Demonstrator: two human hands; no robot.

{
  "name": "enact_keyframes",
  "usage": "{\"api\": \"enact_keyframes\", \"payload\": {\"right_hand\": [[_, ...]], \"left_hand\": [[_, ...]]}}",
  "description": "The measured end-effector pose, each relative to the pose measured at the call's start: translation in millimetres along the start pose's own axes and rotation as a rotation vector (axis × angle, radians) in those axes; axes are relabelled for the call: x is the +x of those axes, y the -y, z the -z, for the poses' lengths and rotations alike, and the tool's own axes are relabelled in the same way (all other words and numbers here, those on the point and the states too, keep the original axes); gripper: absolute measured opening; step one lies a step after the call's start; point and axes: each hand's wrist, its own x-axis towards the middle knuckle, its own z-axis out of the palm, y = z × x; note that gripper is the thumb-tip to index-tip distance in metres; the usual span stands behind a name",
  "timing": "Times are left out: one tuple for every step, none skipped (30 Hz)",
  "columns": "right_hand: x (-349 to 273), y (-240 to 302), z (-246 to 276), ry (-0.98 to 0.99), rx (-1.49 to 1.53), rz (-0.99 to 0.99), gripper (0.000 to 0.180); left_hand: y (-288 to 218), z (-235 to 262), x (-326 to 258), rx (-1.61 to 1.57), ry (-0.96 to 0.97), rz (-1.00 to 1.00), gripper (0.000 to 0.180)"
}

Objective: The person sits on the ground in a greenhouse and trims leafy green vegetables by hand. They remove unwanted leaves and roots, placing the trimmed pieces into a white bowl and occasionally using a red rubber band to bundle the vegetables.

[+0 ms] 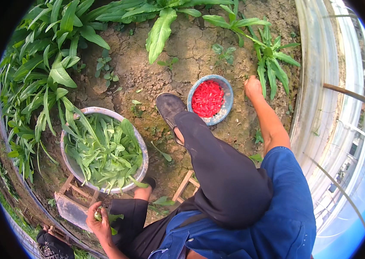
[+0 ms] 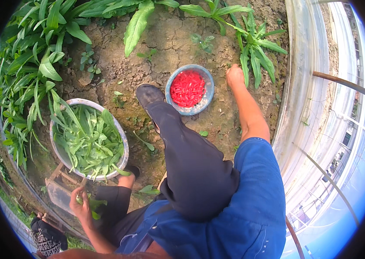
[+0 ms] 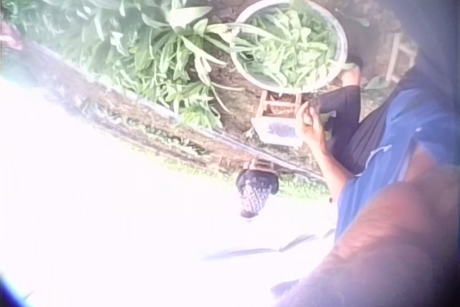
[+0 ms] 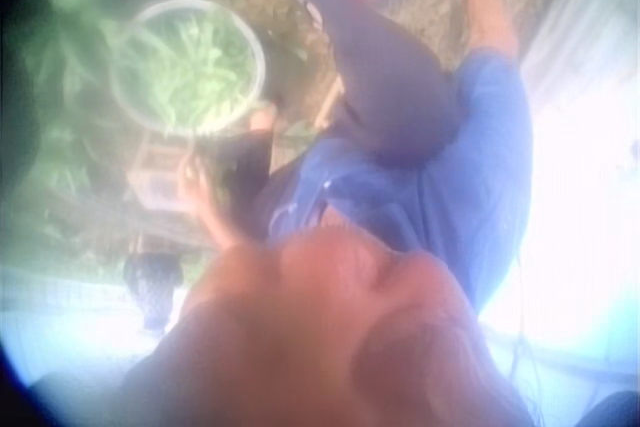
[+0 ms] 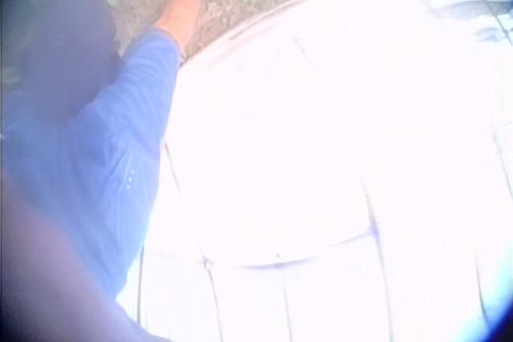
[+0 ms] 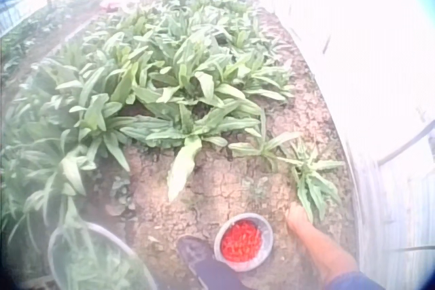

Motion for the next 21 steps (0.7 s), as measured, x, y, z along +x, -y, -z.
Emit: {"api": "enact_keyframes", "payload": {"right_hand": [[0.8, 1.3, 2.0, 0.001, -0.070, 0.042, 0.028], [1.8, 2.3, 4.2, 0.001, -0.139, 0.084, 0.028], [5.3, 4.8, 9.0, 0.086, -0.147, 0.065, 0.027], [11.3, 7.6, 15.0, 0.170, -0.154, 0.046, 0.026], [16.6, 9.9, 21.2, 0.254, -0.161, 0.027, 0.027], [18.7, 13.3, 28.9, 0.263, -0.155, 0.015, 0.027], [21.0, 18.9, 35.1, 0.274, -0.150, 0.008, 0.027], [22.2, 25.6, 39.9, 0.285, -0.146, 0.002, 0.028], [26.6, 24.0, 39.7, 0.298, -0.154, -0.009, 0.028], [33.7, 18.2, 36.1, 0.311, -0.161, -0.024, 0.029], [38.9, 10.6, 33.1, 0.324, -0.168, -0.040, 0.029], [39.8, 12.9, 35.0, 0.339, -0.071, -0.127, 0.029], [37.7, 14.6, 35.3, 0.333, -0.052, -0.133, 0.030], [34.2, 14.1, 36.4, 0.327, -0.032, -0.141, 0.030], [32.3, 15.3, 40.4, 0.319, -0.014, -0.149, 0.030], [32.8, 18.9, 44.1, 0.368, -0.070, -0.116, 0.030], [33.4, 23.4, 47.1, 0.418, -0.125, -0.084, 0.030], [32.5, 25.3, 48.4, 0.422, -0.150, -0.074, 0.029], [31.2, 27.5, 49.2, 0.427, -0.175, -0.064, 0.029], [27.7, 29.2, 48.9, 0.388, -0.167, -0.073, 0.029], [25.7, 31.3, 49.9, 0.348, -0.159, -0.082, 0.028]], "left_hand": [[-1.4, 0.4, 1.4, 0.020, 0.006, -0.019, 0.016], [-3.1, 0.4, 2.3, 0.040, 0.011, -0.039, 0.016], [-5.6, 0.1, 2.7, 0.040, 0.009, -0.046, 0.016], [-8.5, -0.6, 2.6, 0.040, 0.007, -0.052, 0.016], [-10.1, -1.4, 2.4, 0.039, 0.004, -0.059, 0.015], [-10.9, -1.3, 1.2, 0.041, 0.004, -0.060, 0.015], [-10.1, -1.6, -1.8, 0.042, 0.002, -0.057, 0.015], [-9.9, -1.8, -4.9, 0.044, -0.001, -0.053, 0.015], [-11.7, -2.0, -5.1, 0.063, 0.001, -0.064, 0.014], [-13.5, -1.9, -2.9, 0.082, 0.006, -0.078, 0.014], [-14.0, -1.4, -1.3, 0.101, 0.012, -0.092, 0.014], [-12.8, -0.8, -3.6, 0.094, 0.014, -0.069, 0.014], [-11.5, 0.0, -5.1, 0.088, 0.016, -0.047, 0.014], [-10.4, 0.8, -6.2, 0.081, 0.020, -0.025, 0.014], [-8.6, 0.2, -7.1, 0.080, 0.013, -0.036, 0.014], [-6.8, -0.6, -7.6, 0.079, 0.006, -0.048, 0.014], [-5.6, -1.1, -7.9, 0.078, 0.000, -0.060, 0.014], [-5.5, -1.9, -7.0, 0.094, 0.001, -0.081, 0.014], [-6.5, -2.0, -5.9, 0.110, 0.001, -0.102, 0.015], [-7.6, -2.0, -5.0, 0.126, 0.002, -0.124, 0.015], [-9.3, -1.8, -4.7, 0.122, 0.009, -0.113, 0.015]]}}
